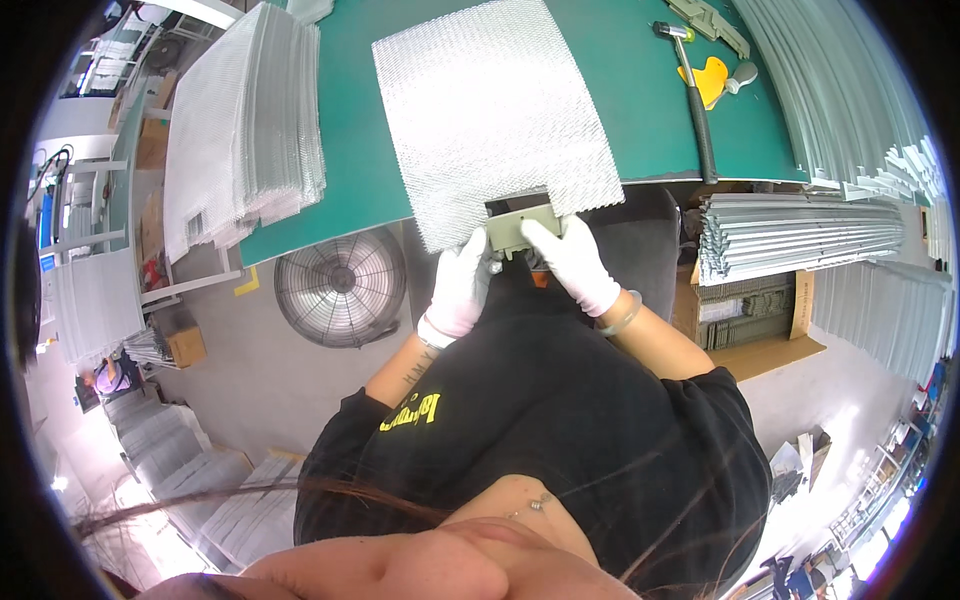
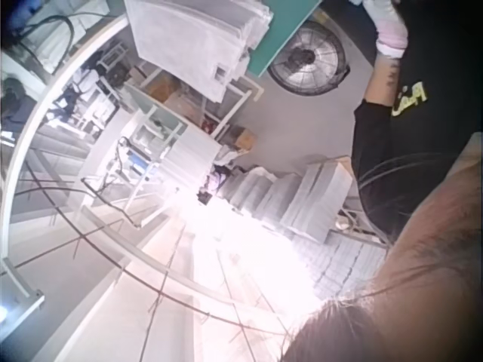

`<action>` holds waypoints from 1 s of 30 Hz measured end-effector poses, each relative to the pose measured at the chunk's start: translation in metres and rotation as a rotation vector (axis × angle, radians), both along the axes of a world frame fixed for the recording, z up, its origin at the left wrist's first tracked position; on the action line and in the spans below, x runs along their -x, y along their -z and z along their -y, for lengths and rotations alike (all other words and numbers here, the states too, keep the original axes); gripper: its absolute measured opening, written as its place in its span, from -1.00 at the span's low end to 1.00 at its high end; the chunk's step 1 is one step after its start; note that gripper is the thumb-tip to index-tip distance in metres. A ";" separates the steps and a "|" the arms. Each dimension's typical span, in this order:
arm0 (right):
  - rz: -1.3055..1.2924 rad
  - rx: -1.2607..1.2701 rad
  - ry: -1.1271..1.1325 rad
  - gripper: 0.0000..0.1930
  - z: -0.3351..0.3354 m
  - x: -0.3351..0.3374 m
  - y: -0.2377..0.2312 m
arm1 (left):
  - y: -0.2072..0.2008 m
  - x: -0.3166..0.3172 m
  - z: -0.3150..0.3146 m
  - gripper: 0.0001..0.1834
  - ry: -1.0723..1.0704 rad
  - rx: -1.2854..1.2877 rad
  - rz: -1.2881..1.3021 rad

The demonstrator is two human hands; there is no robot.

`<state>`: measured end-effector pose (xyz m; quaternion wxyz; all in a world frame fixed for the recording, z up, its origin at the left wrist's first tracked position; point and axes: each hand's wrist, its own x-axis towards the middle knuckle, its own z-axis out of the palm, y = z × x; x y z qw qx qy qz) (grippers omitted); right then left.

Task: The person assembles metal frames by placing a mesh sheet on a workbench, inserting a plastic clip, and fitting metal bars into the sheet's edges. They then use a power drill to secure the bars to the mesh. The process is repeated for multiple units.

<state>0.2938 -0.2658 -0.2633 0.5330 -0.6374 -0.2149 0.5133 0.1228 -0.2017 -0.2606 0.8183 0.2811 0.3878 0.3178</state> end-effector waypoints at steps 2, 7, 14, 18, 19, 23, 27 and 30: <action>-0.021 -0.021 0.136 -0.61 0.001 0.000 0.003 | 0.004 0.000 -0.002 -0.57 -0.020 0.090 0.058; -0.060 -0.045 0.143 -0.60 -0.001 0.000 -0.022 | 0.000 -0.008 0.000 -0.61 0.187 -0.040 -0.048; -0.007 -0.012 0.206 -0.65 0.001 -0.014 -0.023 | 0.002 -0.013 -0.004 -0.65 0.291 -0.048 -0.146; 0.043 0.055 0.227 -0.65 0.001 -0.012 -0.021 | 0.000 -0.019 0.002 -0.65 0.182 -0.011 -0.055; 0.058 0.077 0.220 -0.65 0.001 -0.012 -0.023 | 0.000 -0.020 0.003 -0.65 0.173 0.008 -0.025; 0.052 0.042 0.231 -0.64 0.004 -0.010 -0.016 | 0.002 -0.020 0.007 -0.56 0.164 0.120 0.222; -0.049 -0.066 -0.011 -0.65 0.016 -0.015 0.006 | -0.033 0.011 -0.013 -0.35 0.828 0.001 -0.112; -0.125 -0.073 -0.342 -0.56 0.015 -0.011 0.014 | -0.083 0.010 -0.071 -0.45 1.454 -0.391 -0.104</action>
